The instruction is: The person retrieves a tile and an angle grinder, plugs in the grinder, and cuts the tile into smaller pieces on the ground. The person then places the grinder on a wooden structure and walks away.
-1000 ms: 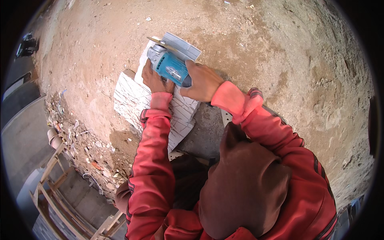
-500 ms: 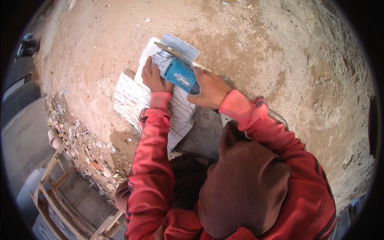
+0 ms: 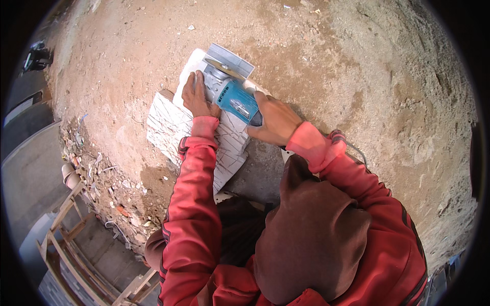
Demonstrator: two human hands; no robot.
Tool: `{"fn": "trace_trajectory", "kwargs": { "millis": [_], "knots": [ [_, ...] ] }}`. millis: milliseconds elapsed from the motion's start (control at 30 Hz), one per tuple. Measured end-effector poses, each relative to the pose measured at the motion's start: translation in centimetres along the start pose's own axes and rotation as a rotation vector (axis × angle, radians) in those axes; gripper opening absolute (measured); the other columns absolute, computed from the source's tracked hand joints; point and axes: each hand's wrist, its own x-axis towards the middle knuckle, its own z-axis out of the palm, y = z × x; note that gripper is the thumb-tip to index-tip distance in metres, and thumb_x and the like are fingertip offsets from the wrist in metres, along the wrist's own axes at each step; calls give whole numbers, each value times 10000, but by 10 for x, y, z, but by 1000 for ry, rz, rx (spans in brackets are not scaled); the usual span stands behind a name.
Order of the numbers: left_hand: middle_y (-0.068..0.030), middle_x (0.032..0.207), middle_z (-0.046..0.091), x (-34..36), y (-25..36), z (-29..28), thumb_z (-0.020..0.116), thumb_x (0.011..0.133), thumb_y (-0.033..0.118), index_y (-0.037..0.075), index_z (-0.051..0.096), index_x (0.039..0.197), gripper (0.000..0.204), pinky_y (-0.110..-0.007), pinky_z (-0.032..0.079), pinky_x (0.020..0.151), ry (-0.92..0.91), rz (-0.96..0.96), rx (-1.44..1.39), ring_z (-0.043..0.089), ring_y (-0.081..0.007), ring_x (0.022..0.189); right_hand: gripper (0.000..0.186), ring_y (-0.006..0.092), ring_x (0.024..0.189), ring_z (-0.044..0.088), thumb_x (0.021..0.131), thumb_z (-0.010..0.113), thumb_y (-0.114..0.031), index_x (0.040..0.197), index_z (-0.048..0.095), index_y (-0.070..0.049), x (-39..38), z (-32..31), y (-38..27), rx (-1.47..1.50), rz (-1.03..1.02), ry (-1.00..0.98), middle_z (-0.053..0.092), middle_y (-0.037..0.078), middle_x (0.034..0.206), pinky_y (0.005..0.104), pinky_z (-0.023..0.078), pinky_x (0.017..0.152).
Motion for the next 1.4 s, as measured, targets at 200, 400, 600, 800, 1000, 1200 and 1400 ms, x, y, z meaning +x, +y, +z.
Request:
{"fn": "trace_trajectory", "kwargs": {
  "millis": [200, 400, 600, 800, 1000, 1200, 1400],
  "knots": [
    [-192, 1489, 408, -2, -3, -2, 716, 630, 119, 168, 421, 1503, 923, -516, 249, 1127, -38, -12, 17, 365, -408, 1347, 751, 462, 992, 633, 736, 757, -253, 1304, 435, 119, -10, -3, -4, 1, 28, -4, 626, 323, 1076, 461, 512, 873],
    [-195, 1495, 397, -2, -3, -3, 717, 615, 126, 158, 410, 1509, 946, -515, 246, 1131, -47, 10, 21, 358, -405, 1350, 750, 467, 1008, 625, 738, 763, -257, 1307, 436, 105, -19, -7, -5, -4, 62, -32, 622, 311, 1097, 461, 507, 887],
    [-197, 1492, 403, -2, -3, -4, 726, 616, 159, 150, 428, 1498, 931, -514, 247, 1132, -64, 6, 29, 366, -406, 1342, 763, 463, 1043, 615, 739, 760, -260, 1319, 424, 105, -27, -7, -3, -18, 87, -30, 613, 316, 1123, 463, 502, 902],
    [-205, 1474, 424, -1, -1, -4, 722, 632, 177, 139, 444, 1484, 896, -513, 253, 1126, -42, 44, 21, 385, -408, 1326, 797, 466, 1074, 604, 740, 751, -249, 1355, 397, 113, -32, -8, -2, -6, 109, -39, 605, 326, 1151, 460, 493, 925],
    [-207, 1473, 423, -2, -1, -3, 719, 649, 183, 134, 447, 1482, 877, -515, 256, 1121, -39, 35, 28, 387, -406, 1324, 814, 471, 1038, 619, 736, 752, -264, 1363, 391, 110, -38, -7, -1, -4, 88, 3, 607, 327, 1142, 459, 508, 900],
    [-205, 1475, 423, -2, -6, -3, 740, 663, 234, 140, 444, 1487, 880, -518, 257, 1117, -43, 20, 44, 381, -405, 1333, 811, 466, 1014, 627, 734, 740, -262, 1368, 390, 104, -26, -1, -3, -6, 88, 5, 614, 328, 1122, 467, 512, 873],
    [-210, 1477, 422, 0, -5, 4, 721, 678, 328, 129, 509, 1408, 785, -525, 269, 1101, 22, 41, -25, 375, -417, 1334, 732, 475, 964, 636, 728, 732, -264, 1263, 436, 139, 13, 5, -4, 2, 8, 19, 638, 329, 1024, 480, 513, 846]
  ]
}}
